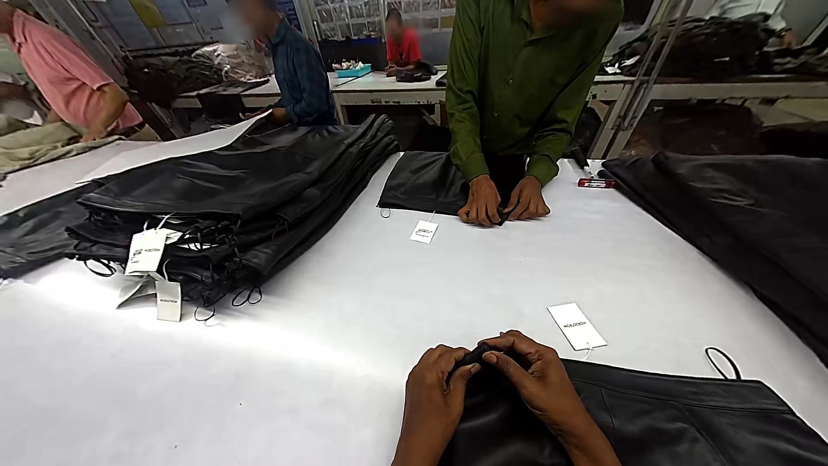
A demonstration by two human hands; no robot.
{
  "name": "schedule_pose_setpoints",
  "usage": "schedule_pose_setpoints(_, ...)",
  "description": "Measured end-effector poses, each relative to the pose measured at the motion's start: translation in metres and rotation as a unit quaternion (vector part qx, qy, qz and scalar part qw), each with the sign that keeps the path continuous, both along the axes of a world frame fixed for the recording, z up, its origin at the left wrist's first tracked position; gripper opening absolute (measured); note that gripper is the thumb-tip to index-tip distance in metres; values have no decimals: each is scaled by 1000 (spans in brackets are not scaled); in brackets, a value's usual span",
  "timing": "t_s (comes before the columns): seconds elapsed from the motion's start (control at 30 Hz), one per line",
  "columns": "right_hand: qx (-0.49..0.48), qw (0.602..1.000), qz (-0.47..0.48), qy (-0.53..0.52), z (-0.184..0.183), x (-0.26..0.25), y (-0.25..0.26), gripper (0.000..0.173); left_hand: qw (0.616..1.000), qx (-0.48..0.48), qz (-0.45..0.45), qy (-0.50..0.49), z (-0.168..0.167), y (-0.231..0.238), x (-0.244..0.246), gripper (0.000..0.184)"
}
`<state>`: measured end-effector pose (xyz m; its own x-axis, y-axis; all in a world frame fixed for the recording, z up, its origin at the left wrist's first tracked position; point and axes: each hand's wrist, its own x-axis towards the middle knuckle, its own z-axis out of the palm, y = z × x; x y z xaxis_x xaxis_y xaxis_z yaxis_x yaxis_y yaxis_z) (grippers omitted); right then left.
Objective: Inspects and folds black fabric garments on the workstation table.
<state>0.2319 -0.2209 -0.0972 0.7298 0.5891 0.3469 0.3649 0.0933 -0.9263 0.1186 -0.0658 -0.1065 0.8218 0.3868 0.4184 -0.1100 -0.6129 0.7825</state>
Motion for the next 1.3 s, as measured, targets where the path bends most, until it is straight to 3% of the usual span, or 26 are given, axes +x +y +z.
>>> schedule_pose_setpoints(0.5, -29, 997, -50, -52, -9, 1, 6, 21, 982, -162, -61, 75, 10, 6, -6, 31)
schedule_pose_setpoints(0.8, -80, 981, -114, -132, -14, 0, 15, 30, 983, -110, 37, 145, 15, -3, -2, 33)
schedule_pose_setpoints(1.03, -136, 936, -187, -267, -18, -3, 24, 40, 966, -85, 116, 216, 22, -9, 5, 33)
schedule_pose_setpoints(1.17, -131, 918, -163, -336, -17, -6, 28, 30, 937, -70, 146, 310, 30, -8, 12, 36)
schedule_pose_setpoints(1.3, -154, 913, -110, -360, -28, -9, 33, 35, 918, -35, 158, 361, 33, -9, 18, 38)
